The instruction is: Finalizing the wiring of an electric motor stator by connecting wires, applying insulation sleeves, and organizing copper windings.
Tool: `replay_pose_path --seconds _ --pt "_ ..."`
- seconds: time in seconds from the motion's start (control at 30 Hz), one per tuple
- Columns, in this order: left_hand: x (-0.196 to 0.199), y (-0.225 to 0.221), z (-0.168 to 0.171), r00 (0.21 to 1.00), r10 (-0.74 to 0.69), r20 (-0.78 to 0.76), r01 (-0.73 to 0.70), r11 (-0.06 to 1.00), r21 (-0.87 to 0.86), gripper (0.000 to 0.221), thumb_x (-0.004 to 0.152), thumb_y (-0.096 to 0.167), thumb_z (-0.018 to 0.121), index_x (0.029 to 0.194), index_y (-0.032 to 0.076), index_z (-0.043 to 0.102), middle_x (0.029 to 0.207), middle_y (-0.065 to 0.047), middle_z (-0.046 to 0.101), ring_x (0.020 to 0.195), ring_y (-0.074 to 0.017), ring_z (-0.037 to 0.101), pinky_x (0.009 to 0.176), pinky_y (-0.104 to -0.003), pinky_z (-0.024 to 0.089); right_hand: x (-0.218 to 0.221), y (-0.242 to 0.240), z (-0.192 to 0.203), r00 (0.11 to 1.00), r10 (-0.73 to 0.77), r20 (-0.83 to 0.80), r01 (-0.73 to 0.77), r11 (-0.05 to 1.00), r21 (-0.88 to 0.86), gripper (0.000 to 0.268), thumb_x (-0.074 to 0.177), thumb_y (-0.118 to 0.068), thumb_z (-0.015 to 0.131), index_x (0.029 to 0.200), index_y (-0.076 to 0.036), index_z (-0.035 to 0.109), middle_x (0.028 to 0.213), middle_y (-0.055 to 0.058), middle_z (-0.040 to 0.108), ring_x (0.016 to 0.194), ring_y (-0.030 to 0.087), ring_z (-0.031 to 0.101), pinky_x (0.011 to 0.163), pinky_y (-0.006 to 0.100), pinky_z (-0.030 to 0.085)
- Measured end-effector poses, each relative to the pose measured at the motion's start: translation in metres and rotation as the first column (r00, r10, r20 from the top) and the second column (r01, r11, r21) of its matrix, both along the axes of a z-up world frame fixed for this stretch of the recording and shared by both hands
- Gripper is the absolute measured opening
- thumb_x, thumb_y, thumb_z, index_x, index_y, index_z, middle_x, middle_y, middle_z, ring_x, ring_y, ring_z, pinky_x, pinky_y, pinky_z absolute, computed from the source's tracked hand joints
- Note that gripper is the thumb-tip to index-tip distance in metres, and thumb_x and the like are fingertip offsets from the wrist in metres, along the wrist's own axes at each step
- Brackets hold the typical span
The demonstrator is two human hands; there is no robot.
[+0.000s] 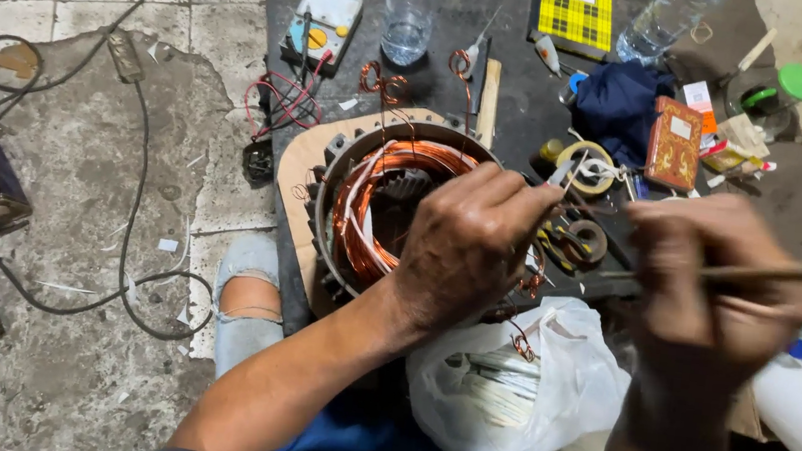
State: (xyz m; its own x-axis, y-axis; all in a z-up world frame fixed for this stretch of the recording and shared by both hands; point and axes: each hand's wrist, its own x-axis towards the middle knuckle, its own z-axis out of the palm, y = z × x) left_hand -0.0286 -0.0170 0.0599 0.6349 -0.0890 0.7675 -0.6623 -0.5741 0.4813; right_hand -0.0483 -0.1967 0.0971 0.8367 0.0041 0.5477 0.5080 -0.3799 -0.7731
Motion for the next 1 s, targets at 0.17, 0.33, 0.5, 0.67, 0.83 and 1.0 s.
replay_pose_path --seconds 0.17,0.33,0.5,0.67,0.83,1.0 --pt "-0.003 0.003 0.017 0.996 -0.043 -0.082 0.036 0.995 -0.09 0.005 0.093 0.004 0.069 0.094 0.0 0.071 0.072 -0.006 0.057 0.061 -0.017 0.046 0.055 -0.034 0.041 -0.01 -0.076 -0.01 0.862 -0.353 -0.363 0.468 0.829 0.307 0.014 0.115 -0.031 0.057 0.109 -0.021 0.066 0.082 -0.012 0.049 0.067 -0.002 0.038 0.066 0.013 0.031" --pt "-0.006 0.006 0.028 0.991 -0.053 -0.123 0.026 0.976 -0.216 0.008 0.092 -0.001 0.071 0.095 -0.006 0.075 0.07 -0.008 0.063 0.057 -0.0156 0.045 0.052 -0.031 0.037 -0.024 -0.097 -0.039 0.906 -0.332 -0.264 0.136 0.817 -0.56 0.02 0.09 0.017 0.061 0.104 0.011 0.073 0.105 0.016 0.074 0.086 0.024 0.068 0.079 0.033 0.053" --pt "-0.006 0.004 0.031 0.985 -0.086 -0.148 0.045 0.964 -0.262 0.008 0.095 -0.006 0.071 0.101 -0.008 0.073 0.073 -0.008 0.057 0.061 -0.0159 0.042 0.056 -0.031 0.035 -0.036 -0.117 -0.105 0.657 -0.57 -0.493 0.032 0.675 -0.737 0.031 0.087 -0.019 0.079 0.115 -0.007 0.078 0.091 0.013 0.071 0.068 0.027 0.061 0.062 0.041 0.049" --pt "-0.013 0.003 0.033 0.986 -0.082 -0.147 0.045 0.97 -0.238 0.011 0.096 -0.008 0.075 0.107 -0.008 0.072 0.08 -0.009 0.056 0.066 -0.0174 0.044 0.059 -0.031 0.037 -0.035 -0.136 -0.135 0.63 -0.591 -0.504 0.028 0.666 -0.746 0.041 0.088 -0.039 0.082 0.1 -0.001 0.074 0.086 0.013 0.068 0.07 0.031 0.062 0.066 0.045 0.05" --pt "-0.021 0.006 0.034 0.989 -0.062 -0.132 0.026 0.966 -0.258 0.019 0.095 -0.012 0.079 0.112 -0.008 0.072 0.093 -0.014 0.07 0.072 -0.0168 0.052 0.064 -0.029 0.042 0.008 -0.132 -0.134 0.802 -0.492 -0.338 0.147 0.711 -0.687 0.041 0.115 -0.029 0.044 0.124 0.003 0.068 0.102 0.021 0.065 0.085 0.037 0.06 0.075 0.049 0.046" --pt "-0.032 0.007 0.026 0.984 -0.029 -0.176 -0.009 0.977 -0.214 0.04 0.094 -0.011 0.084 0.128 -0.004 0.062 0.117 -0.017 0.073 0.096 -0.0216 0.068 0.087 -0.031 0.058 0.087 -0.141 -0.195 0.804 -0.412 -0.428 0.029 0.747 -0.665 0.039 0.113 -0.027 0.043 0.129 -0.001 0.068 0.1 0.019 0.06 0.084 0.033 0.06 0.076 0.048 0.051"
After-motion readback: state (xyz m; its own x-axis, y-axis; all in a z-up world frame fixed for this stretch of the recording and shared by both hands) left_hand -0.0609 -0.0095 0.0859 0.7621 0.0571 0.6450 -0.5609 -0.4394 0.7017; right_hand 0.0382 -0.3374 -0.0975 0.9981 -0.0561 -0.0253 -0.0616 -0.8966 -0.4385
